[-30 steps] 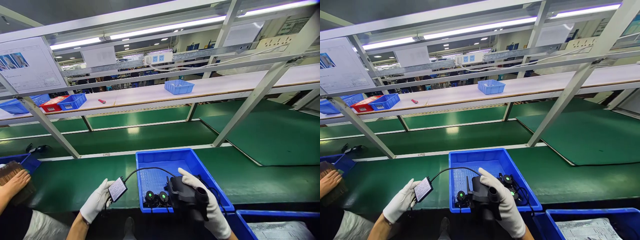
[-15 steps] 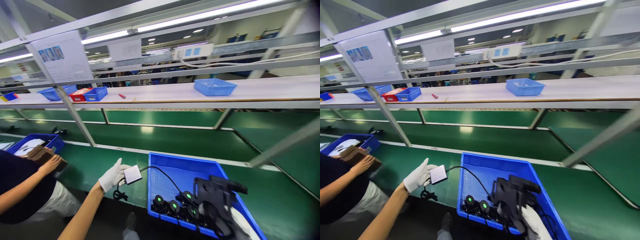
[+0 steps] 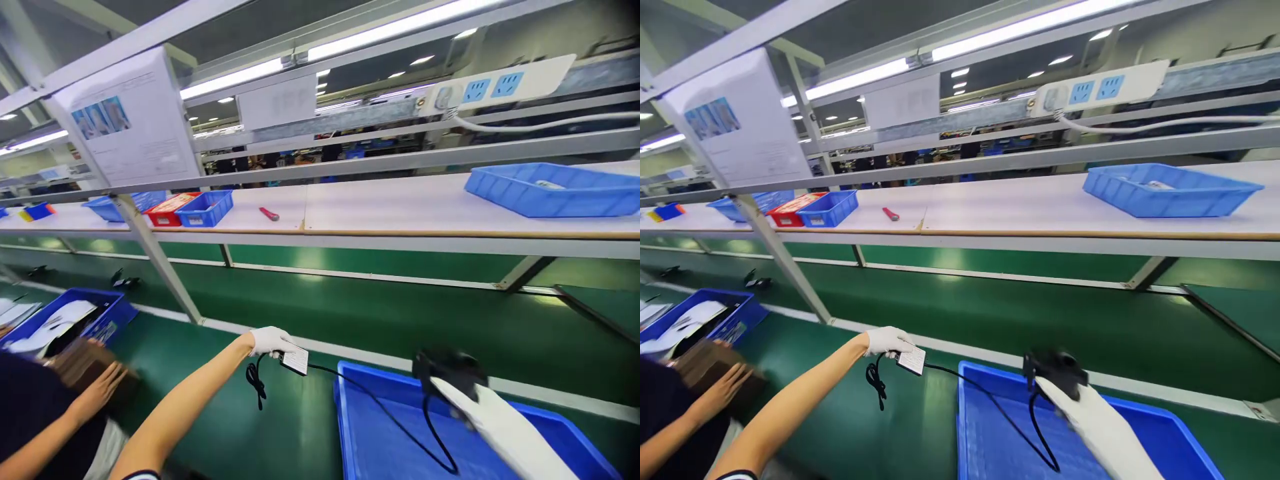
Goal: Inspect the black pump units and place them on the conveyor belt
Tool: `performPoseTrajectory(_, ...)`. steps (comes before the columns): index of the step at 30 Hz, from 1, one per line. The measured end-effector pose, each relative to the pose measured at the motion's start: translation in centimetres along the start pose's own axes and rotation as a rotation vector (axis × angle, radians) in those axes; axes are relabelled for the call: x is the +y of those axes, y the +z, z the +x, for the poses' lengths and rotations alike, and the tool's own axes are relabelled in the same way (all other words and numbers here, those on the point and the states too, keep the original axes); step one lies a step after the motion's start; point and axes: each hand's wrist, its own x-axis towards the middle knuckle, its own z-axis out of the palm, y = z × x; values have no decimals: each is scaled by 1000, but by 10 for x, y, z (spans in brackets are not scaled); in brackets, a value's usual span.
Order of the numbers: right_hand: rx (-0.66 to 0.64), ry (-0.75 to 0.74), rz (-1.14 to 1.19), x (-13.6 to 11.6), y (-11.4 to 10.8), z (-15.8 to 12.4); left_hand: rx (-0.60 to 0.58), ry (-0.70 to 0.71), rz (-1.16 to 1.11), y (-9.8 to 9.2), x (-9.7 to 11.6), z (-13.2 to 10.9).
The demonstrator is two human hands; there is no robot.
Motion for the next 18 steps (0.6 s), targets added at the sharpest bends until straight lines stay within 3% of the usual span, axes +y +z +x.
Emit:
performPoseTrajectory(2, -27, 46, 84, -30, 13, 51, 82, 44, 31, -32, 22, 47)
performPoseTrajectory(5, 36, 54, 176, -65, 46, 131, 199, 141, 43, -68, 56, 118)
performPoseTrajectory(9, 201, 91, 134, -83, 116, 222, 300, 216, 73, -86, 76, 207)
performPoseTrajectory(11, 245, 93, 85, -83, 155, 254, 350, 208, 100, -84, 66, 245)
performPoseTrajectory(13, 241, 113, 45, -80, 193, 274, 401, 164, 142, -79, 42, 275)
performPoseTrajectory(18, 144, 262, -8, -80, 265, 283, 522, 32, 309, -76, -21, 324)
